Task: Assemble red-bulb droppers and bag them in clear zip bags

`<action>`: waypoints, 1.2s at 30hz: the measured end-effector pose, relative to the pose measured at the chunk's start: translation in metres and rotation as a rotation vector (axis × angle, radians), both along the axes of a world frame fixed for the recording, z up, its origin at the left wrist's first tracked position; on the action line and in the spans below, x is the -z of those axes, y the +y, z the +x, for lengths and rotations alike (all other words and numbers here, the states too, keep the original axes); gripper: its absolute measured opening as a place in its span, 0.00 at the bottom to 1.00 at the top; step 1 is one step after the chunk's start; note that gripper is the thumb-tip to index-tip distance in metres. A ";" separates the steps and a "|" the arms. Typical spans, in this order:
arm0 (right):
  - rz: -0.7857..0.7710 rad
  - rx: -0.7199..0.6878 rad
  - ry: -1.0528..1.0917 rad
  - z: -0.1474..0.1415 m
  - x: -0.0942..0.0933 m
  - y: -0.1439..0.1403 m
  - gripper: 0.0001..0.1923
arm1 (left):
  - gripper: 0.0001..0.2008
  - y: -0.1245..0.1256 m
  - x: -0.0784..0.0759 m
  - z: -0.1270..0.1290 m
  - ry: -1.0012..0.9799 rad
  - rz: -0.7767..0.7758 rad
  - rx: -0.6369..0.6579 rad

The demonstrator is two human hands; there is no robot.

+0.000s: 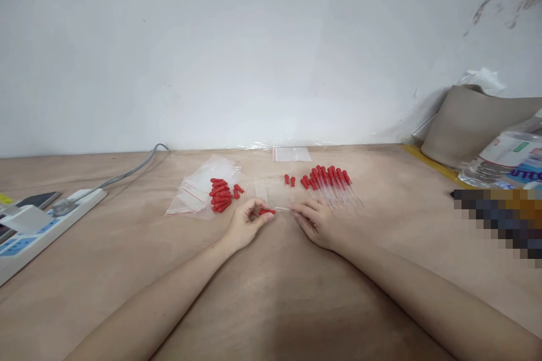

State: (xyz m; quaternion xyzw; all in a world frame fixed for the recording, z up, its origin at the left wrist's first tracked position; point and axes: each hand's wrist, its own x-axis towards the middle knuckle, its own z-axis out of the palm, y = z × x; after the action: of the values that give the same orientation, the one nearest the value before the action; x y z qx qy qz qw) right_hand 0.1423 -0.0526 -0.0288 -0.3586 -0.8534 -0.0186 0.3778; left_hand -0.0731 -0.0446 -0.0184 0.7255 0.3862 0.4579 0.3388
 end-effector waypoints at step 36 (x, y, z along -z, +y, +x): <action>-0.006 -0.038 -0.263 0.005 -0.022 -0.011 0.12 | 0.09 -0.017 -0.008 0.001 0.418 0.220 0.127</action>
State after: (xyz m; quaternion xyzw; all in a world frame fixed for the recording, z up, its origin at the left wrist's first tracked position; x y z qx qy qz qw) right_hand 0.1469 -0.0640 -0.0067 -0.3378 -0.9024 -0.0556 0.2618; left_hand -0.0725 -0.0614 -0.0103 0.8599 0.3492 0.3148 0.1986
